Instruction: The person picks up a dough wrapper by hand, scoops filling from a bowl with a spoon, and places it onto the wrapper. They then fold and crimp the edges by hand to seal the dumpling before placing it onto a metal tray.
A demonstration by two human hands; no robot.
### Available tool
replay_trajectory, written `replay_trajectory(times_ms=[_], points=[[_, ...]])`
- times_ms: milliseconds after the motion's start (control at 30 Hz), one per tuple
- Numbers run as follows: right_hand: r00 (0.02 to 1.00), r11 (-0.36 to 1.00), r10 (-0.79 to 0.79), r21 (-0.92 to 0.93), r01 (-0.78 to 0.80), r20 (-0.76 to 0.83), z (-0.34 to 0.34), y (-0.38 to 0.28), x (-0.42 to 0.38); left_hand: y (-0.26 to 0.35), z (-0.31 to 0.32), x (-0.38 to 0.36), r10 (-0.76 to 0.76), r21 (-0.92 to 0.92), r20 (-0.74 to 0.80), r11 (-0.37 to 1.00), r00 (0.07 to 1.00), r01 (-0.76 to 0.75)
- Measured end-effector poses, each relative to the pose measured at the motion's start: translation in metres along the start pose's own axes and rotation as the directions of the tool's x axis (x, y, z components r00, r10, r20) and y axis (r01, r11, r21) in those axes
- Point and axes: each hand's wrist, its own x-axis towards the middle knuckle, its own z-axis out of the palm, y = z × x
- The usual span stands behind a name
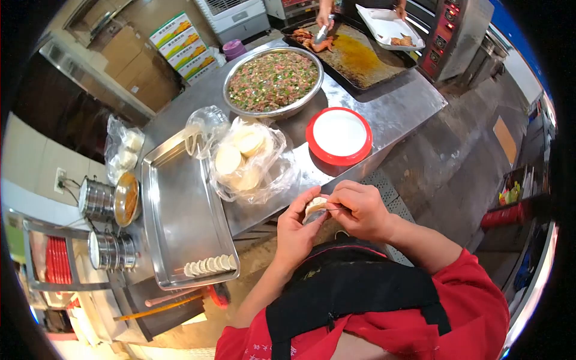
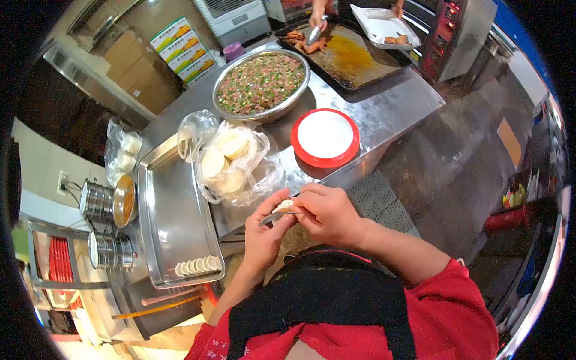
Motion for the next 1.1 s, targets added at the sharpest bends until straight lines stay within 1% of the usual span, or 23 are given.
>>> replay_trajectory(times_ms=[67,167,233,267,333,400,433,467,500,533,567,600,633,667,700,767,833,900,933,967,1000,1033,1100], points=[[0.999,1.0,-0.027,-0.014,0.028,0.046,-0.002,-0.001,0.002,-0.003,-0.003,-0.001,-0.035,-0.04,-0.006,0.999,0.999,0.035],[0.996,0.998,0.027,-0.065,-0.021,0.085,-0.009,-0.011,0.009,-0.006,-0.007,-0.004,0.058,-0.044,-0.016,0.997,0.998,-0.059],[0.99,0.985,-0.094,-0.132,0.107,0.105,-0.008,-0.014,0.012,0.006,-0.01,-0.004,0.202,0.423,0.043,0.884,0.979,-0.201],[0.988,0.986,-0.095,-0.122,0.11,0.123,-0.008,-0.014,0.013,0.007,-0.007,-0.003,0.26,0.431,0.037,0.867,0.965,-0.25],[0.956,0.944,-0.174,-0.235,0.23,0.237,-0.006,-0.012,0.017,-0.006,-0.008,0.0,0.269,0.406,0.038,0.876,0.962,-0.261],[0.942,0.947,-0.214,-0.183,0.265,0.259,0.0,-0.009,0.02,-0.002,-0.012,-0.004,0.26,0.438,0.042,0.863,0.965,-0.252],[0.939,0.948,-0.228,-0.16,0.274,0.256,0.007,-0.008,0.021,-0.013,-0.013,-0.003,0.217,0.298,0.022,0.93,0.976,-0.214],[0.942,0.957,-0.22,-0.131,0.259,0.253,0.014,-0.008,0.022,-0.008,-0.013,-0.008,0.019,0.004,0.001,1.0,1.0,-0.019],[0.947,0.965,-0.202,-0.111,0.236,0.251,0.02,-0.007,0.022,-0.009,-0.018,-0.009,0.35,0.427,0.018,0.844,0.936,-0.324],[0.939,0.968,-0.203,-0.087,0.235,0.279,0.026,-0.001,0.022,-0.021,-0.023,-0.01,0.208,0.238,-0.019,0.951,0.978,-0.197],[0.933,0.968,-0.203,-0.08,0.236,0.298,0.032,0.001,0.025,-0.02,-0.03,-0.015,0.309,0.396,-0.043,0.878,0.95,-0.268],[0.924,0.967,-0.224,-0.047,0.25,0.311,0.038,-0.007,0.03,-0.022,-0.035,-0.017,0.258,0.341,-0.097,0.916,0.961,-0.211],[0.933,0.993,-0.097,-0.032,0.116,0.346,0.04,-0.015,0.034,-0.024,-0.041,-0.02,0.206,0.273,-0.137,0.948,0.969,-0.163],[0.923,0.999,0.032,-0.031,-0.022,0.383,0.043,-0.021,0.038,-0.025,-0.055,-0.026,0.008,0.096,-0.208,0.995,0.978,0.013],[0.919,1.0,0.018,-0.018,-0.011,0.393,0.049,-0.021,0.041,-0.02,-0.07,-0.033,-0.195,-0.095,-0.239,0.98,0.951,0.177],[0.941,0.999,0.044,0.009,-0.05,0.335,0.058,-0.022,0.046,-0.023,-0.113,-0.048,-0.152,-0.003,-0.417,0.986,0.896,0.166],[0.933,0.997,0.056,0.037,-0.073,0.354,0.067,-0.011,0.044,-0.026,-0.171,-0.077,-0.113,-0.053,-0.63,0.993,0.768,0.103],[0.909,0.998,0.046,0.021,-0.06,0.414,0.075,-0.007,0.042,-0.006,-0.225,-0.111,-0.062,0.04,-0.81,0.986,0.584,0.161],[0.903,0.997,0.075,-0.006,-0.08,0.423,0.08,-0.006,0.038,0.0,-0.253,-0.126,-0.041,0.097,-0.865,0.964,0.5,0.247],[0.898,0.996,0.081,-0.009,-0.085,0.432,0.083,-0.005,0.036,-0.007,-0.281,-0.139,0.013,0.115,-0.91,0.968,0.414,0.223],[0.887,0.994,0.101,-0.004,-0.111,0.451,0.087,-0.005,0.034,-0.018,-0.314,-0.153,0.097,0.213,-0.911,0.943,0.401,0.256],[0.874,0.991,0.121,0.0,-0.137,0.47,0.091,-0.006,0.034,-0.022,-0.337,-0.162,0.088,0.205,-0.912,0.944,0.401,0.26],[0.874,0.989,0.137,-0.019,-0.145,0.466,0.097,-0.01,0.036,-0.026,-0.369,-0.171,0.209,0.426,-0.889,0.701,0.407,0.572]])
